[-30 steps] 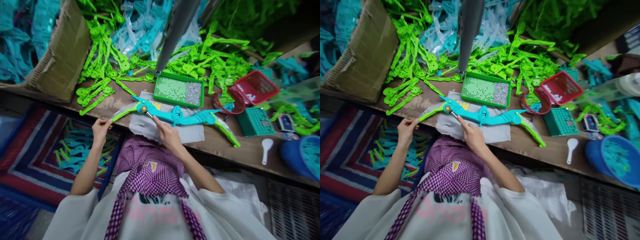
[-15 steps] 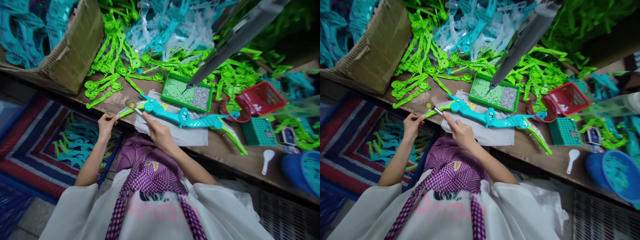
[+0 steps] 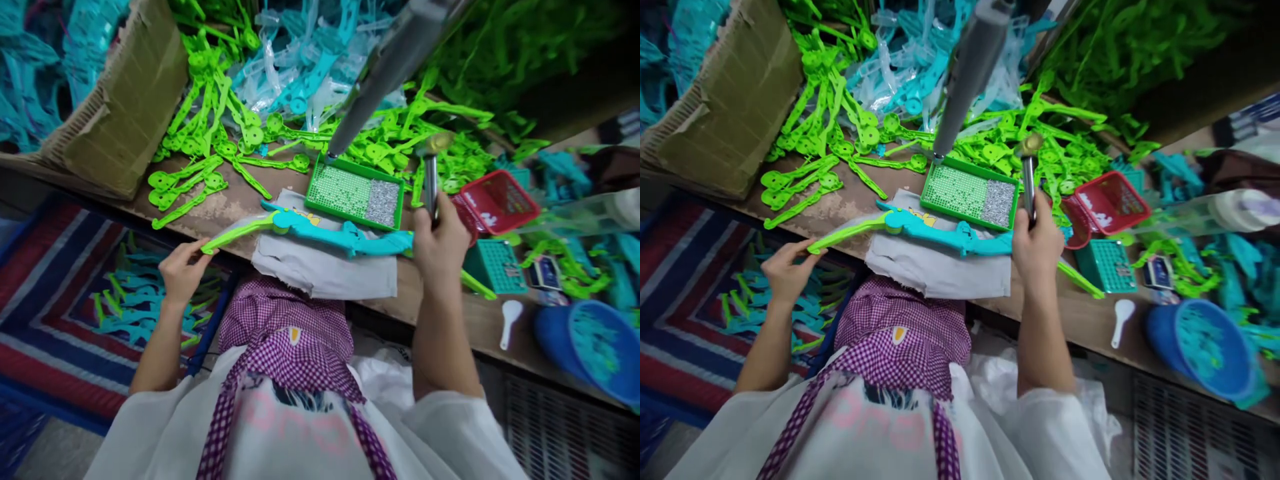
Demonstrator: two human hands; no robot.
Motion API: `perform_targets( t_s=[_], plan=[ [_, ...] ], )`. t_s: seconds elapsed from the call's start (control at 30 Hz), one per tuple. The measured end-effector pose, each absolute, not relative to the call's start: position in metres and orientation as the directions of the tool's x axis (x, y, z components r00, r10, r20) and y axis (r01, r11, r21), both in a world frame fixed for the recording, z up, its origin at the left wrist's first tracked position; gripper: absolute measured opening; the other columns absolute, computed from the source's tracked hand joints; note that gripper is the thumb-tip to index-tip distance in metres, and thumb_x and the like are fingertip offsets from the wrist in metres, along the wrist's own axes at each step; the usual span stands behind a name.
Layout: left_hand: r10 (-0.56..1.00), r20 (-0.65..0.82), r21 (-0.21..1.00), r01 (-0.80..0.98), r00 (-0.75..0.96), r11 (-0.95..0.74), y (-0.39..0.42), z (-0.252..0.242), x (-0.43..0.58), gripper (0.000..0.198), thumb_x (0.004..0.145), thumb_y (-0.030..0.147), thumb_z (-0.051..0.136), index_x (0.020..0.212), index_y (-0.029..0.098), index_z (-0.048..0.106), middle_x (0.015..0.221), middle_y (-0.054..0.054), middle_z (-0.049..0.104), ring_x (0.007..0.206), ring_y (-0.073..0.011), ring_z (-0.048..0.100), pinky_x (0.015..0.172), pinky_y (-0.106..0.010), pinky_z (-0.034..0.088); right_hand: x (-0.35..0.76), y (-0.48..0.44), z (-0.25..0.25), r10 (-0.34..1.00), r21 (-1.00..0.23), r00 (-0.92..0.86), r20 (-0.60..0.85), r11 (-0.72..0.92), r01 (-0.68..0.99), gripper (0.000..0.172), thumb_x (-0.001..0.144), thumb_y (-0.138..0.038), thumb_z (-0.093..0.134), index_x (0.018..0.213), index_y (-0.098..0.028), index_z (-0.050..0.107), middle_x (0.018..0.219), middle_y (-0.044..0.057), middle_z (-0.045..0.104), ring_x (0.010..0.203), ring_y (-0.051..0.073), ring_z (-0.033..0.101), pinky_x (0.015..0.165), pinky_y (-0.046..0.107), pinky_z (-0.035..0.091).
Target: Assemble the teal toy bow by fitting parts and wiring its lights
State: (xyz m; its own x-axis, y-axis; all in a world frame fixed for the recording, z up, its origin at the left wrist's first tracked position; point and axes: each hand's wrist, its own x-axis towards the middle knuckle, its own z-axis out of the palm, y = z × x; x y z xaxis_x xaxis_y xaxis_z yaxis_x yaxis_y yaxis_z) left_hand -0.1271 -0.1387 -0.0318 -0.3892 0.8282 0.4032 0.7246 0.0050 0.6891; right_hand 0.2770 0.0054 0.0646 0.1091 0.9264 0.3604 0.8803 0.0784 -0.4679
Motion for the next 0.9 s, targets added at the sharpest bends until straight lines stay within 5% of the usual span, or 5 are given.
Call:
perform_targets(
  t_s=[0.23, 0.33, 0.47, 0.67, 0.9],
  plan=[
    [0.832, 0.506, 0.515, 0.854, -0.229, -0.077, -0.098, 0.033, -0.137, 0.016, 0.083, 0.038, 0.070, 0.091, 0.024, 0.075, 0.081, -0.002, 0.073, 0.069, -0.0181, 0.066, 0.071, -0.030, 0.053, 0.249, 0.163, 0.072, 0.980, -0.282, -0.049, 0.190, 0.103, 0.954, 0.052, 0.098, -0.035, 0.041, 0.134, -0.002, 0.056, 0.124, 0.023, 0.066, 0.118, 0.030, 0.061, 0.090, 0.048, 0.042],
    [0.821, 0.531, 0.507, 0.855, -0.208, -0.111, -0.088, 0.041, -0.135, 0.015, 0.084, 0.037, 0.069, 0.090, 0.024, 0.074, 0.080, -0.002, 0.073, 0.070, -0.0188, 0.067, 0.071, -0.030, 0.053, 0.225, 0.215, 0.041, 0.965, -0.329, -0.164, 0.207, 0.227, 0.917, 0.079, 0.096, -0.034, -0.002, 0.124, 0.012, 0.056, 0.140, 0.023, 0.051, 0.124, 0.024, 0.056, 0.092, 0.039, 0.042],
    [0.820, 0.545, 0.471, 0.873, -0.173, -0.128, -0.084, 0.045, -0.137, 0.018, 0.085, 0.038, 0.068, 0.091, 0.022, 0.074, 0.085, -0.003, 0.075, 0.076, -0.0194, 0.069, 0.076, -0.030, 0.054, 0.209, 0.253, 0.019, 0.965, -0.331, -0.216, 0.152, 0.255, 0.908, 0.044, 0.100, -0.038, 0.043, 0.118, -0.003, 0.064, 0.134, 0.021, 0.058, 0.121, 0.028, 0.056, 0.099, 0.052, 0.043],
    [0.812, 0.546, 0.533, 0.834, -0.206, -0.146, -0.068, 0.039, -0.138, 0.020, 0.086, 0.039, 0.068, 0.093, 0.020, 0.069, 0.089, -0.004, 0.073, 0.085, -0.0207, 0.070, 0.081, -0.035, 0.056, 0.244, 0.180, 0.060, 0.884, -0.387, -0.270, 0.382, 0.418, 0.822, 0.054, 0.099, -0.052, 0.038, 0.137, -0.016, 0.052, 0.130, 0.014, 0.057, 0.123, 0.029, 0.054, 0.101, 0.052, 0.044],
    [0.834, 0.432, 0.802, 0.569, -0.343, -0.181, -0.052, 0.019, -0.119, 0.021, 0.093, 0.047, 0.053, 0.106, 0.033, 0.044, 0.110, -0.001, 0.063, 0.094, -0.0221, 0.072, 0.082, -0.048, 0.060, 0.369, -0.026, -0.010, 0.455, -0.844, 0.765, 0.455, -0.053, 0.534, 0.060, 0.094, -0.058, 0.032, 0.138, -0.020, 0.044, 0.123, 0.015, 0.055, 0.111, 0.028, 0.061, 0.090, 0.053, 0.052]
  ],
)
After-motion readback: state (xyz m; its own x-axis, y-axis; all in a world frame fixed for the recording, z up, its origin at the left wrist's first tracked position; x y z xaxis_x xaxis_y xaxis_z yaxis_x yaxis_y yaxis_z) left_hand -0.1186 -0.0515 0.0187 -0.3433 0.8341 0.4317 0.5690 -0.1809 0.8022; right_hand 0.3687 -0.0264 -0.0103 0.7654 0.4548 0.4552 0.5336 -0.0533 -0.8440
